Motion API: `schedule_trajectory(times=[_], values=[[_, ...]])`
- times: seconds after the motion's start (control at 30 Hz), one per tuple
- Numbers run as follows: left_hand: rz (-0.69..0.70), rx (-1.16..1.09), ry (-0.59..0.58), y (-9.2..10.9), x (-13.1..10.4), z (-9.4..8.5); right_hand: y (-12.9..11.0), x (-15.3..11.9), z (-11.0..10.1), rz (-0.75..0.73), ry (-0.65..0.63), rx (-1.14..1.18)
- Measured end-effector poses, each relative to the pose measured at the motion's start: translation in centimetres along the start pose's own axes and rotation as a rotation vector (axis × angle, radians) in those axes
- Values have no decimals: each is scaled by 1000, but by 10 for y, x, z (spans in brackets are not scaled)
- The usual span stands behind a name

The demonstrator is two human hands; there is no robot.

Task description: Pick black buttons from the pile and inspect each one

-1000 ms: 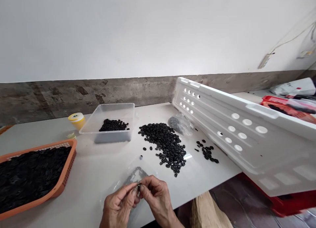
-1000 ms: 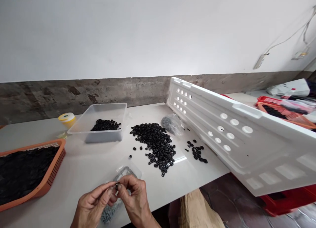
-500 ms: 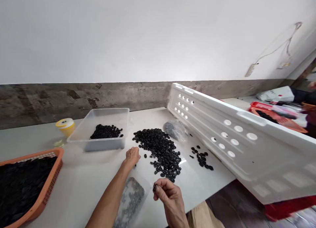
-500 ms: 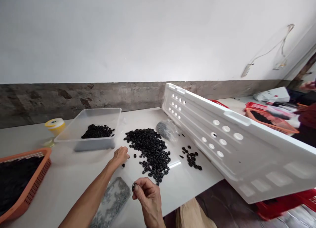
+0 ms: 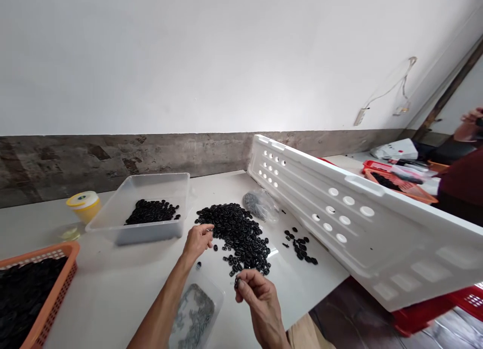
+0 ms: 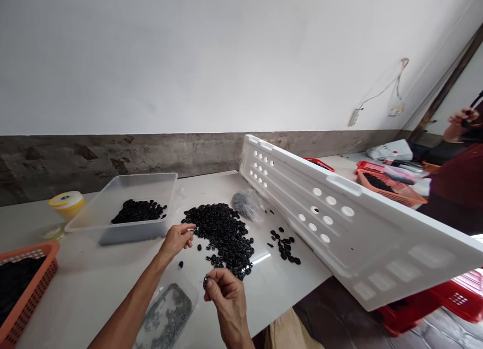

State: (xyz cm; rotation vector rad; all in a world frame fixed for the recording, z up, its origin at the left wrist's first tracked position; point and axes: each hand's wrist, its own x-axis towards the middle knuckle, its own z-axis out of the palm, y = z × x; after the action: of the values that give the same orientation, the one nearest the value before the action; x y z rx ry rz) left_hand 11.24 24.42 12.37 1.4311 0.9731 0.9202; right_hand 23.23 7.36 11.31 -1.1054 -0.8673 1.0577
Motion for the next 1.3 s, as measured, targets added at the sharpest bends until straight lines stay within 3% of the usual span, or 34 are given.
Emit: schedule_trajectory(times=[0.13, 0.27, 0.43, 0.57, 0.7, 0.83, 1.13, 1.3], values=[[-25, -237, -6, 28, -75, -2, -8, 2, 12, -82, -23, 80], [-185, -533, 36, 25, -151, -15, -15, -10, 31, -72, -159, 108], [-207, -550, 188, 13, -199, -33, -25, -36, 54, 1, -340, 140], [-139, -568, 267, 18, -213, -36, -28, -50, 66, -24, -460, 98], [-131, -716, 337, 31, -220, -32, -30, -53, 73, -198, -431, -106], [-145, -765, 387, 40, -224, -29, -32, -53, 78, -254, -473, -195], [-76, -576, 389, 26, -228, -37, -40, -55, 82, -356, -475, -386], [-41, -445, 430, 30, -231, -34, -36, -55, 79, -378, -471, -429]])
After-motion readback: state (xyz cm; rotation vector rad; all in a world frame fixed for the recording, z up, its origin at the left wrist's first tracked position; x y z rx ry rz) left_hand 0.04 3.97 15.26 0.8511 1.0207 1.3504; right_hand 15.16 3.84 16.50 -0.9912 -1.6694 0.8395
